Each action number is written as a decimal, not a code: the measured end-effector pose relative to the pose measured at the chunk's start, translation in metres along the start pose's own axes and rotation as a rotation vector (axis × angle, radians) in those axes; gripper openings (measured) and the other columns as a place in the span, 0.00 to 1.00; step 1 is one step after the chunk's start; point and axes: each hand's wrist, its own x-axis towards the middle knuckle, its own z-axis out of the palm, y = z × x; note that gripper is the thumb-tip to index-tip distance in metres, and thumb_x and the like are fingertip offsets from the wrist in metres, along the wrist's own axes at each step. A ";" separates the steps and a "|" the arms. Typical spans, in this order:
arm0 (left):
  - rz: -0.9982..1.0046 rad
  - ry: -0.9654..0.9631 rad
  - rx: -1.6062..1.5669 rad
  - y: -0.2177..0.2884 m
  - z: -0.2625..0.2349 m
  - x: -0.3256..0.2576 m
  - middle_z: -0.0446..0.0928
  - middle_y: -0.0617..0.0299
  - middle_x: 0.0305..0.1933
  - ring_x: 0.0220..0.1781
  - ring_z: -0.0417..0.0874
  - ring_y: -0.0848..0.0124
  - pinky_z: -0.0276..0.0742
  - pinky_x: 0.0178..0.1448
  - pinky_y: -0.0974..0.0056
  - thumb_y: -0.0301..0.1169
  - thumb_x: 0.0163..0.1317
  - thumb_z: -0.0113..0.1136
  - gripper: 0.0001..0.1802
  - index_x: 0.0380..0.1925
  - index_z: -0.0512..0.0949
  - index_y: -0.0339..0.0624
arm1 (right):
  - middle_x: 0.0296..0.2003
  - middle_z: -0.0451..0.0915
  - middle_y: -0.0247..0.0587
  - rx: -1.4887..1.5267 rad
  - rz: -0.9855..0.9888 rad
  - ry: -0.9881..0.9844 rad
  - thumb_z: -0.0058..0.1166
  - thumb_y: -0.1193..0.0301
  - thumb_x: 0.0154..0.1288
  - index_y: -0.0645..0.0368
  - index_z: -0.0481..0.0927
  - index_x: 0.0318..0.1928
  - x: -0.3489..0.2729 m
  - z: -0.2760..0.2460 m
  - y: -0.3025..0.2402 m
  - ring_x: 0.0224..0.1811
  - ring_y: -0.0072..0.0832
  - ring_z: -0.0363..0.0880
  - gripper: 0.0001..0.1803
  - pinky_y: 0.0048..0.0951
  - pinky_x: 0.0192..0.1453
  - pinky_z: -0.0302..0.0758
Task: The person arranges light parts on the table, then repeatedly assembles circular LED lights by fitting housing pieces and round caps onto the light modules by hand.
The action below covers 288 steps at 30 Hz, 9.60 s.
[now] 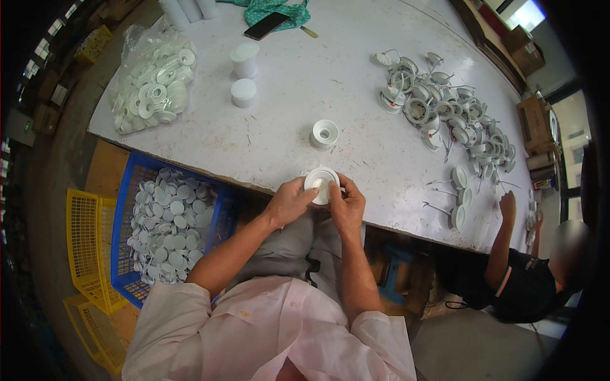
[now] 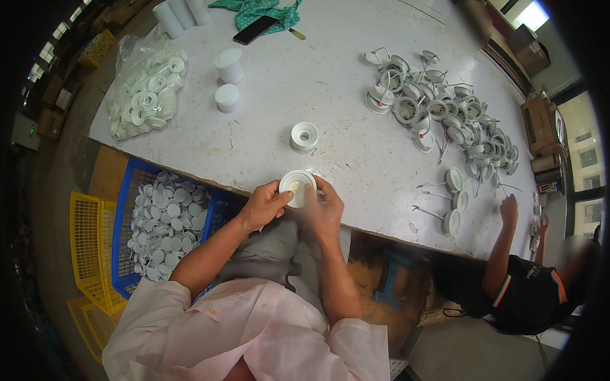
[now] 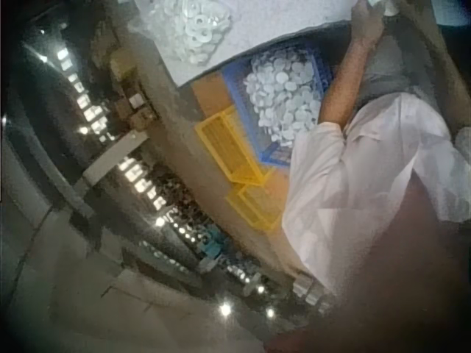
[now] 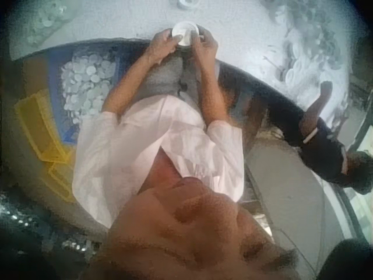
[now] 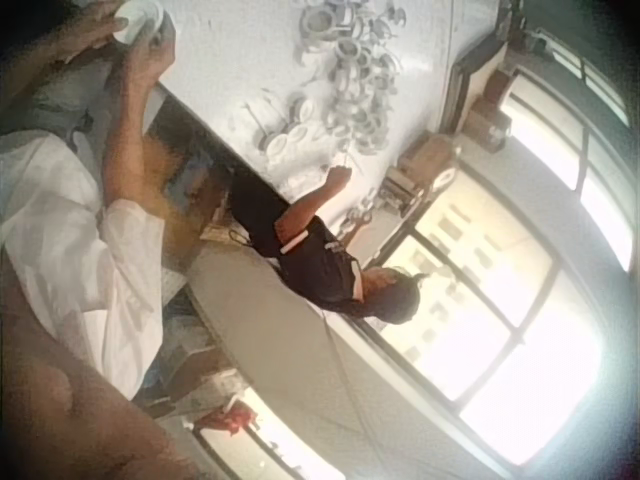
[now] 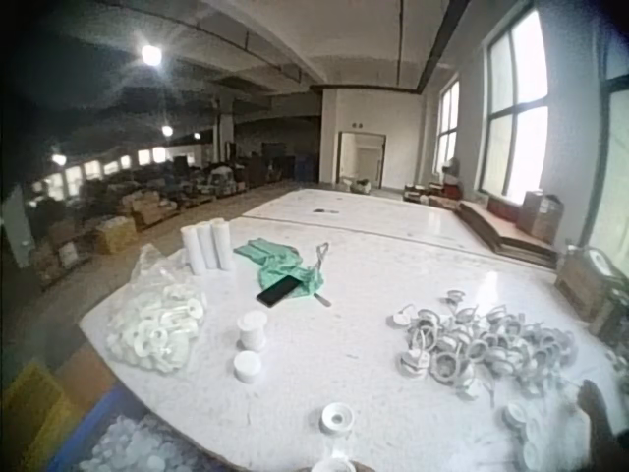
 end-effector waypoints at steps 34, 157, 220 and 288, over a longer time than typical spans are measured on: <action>0.069 -0.246 -0.116 -0.015 0.050 0.032 0.78 0.47 0.52 0.44 0.84 0.66 0.81 0.42 0.69 0.25 0.69 0.50 0.14 0.52 0.70 0.31 | 0.51 0.77 0.52 -1.031 -0.436 0.145 0.66 0.63 0.41 0.56 0.78 0.54 0.172 -0.293 -0.054 0.53 0.47 0.76 0.34 0.42 0.59 0.70; 0.075 -0.120 -0.472 -0.018 -0.047 -0.016 0.78 0.65 0.41 0.36 0.73 0.81 0.71 0.37 0.73 0.29 0.63 0.60 0.16 0.49 0.75 0.36 | 0.54 0.70 0.50 -0.473 -0.443 -0.082 0.72 0.67 0.46 0.60 0.75 0.56 0.096 0.030 -0.033 0.54 0.42 0.72 0.34 0.36 0.54 0.75; 0.054 0.119 -0.075 0.003 -0.016 -0.010 0.80 0.60 0.36 0.37 0.77 0.77 0.74 0.42 0.70 0.31 0.56 0.57 0.18 0.45 0.78 0.31 | 0.28 0.80 0.35 -0.195 -0.027 -0.093 0.63 0.72 0.55 0.64 0.82 0.42 0.007 0.017 -0.019 0.24 0.17 0.69 0.14 0.22 0.31 0.70; 0.049 -0.239 -0.037 -0.003 0.051 0.047 0.78 0.50 0.50 0.44 0.83 0.70 0.78 0.37 0.71 0.30 0.67 0.56 0.20 0.55 0.70 0.29 | 0.51 0.73 0.55 -0.747 -0.578 0.197 0.71 0.66 0.43 0.60 0.75 0.54 0.040 -0.166 -0.026 0.56 0.50 0.70 0.35 0.44 0.60 0.68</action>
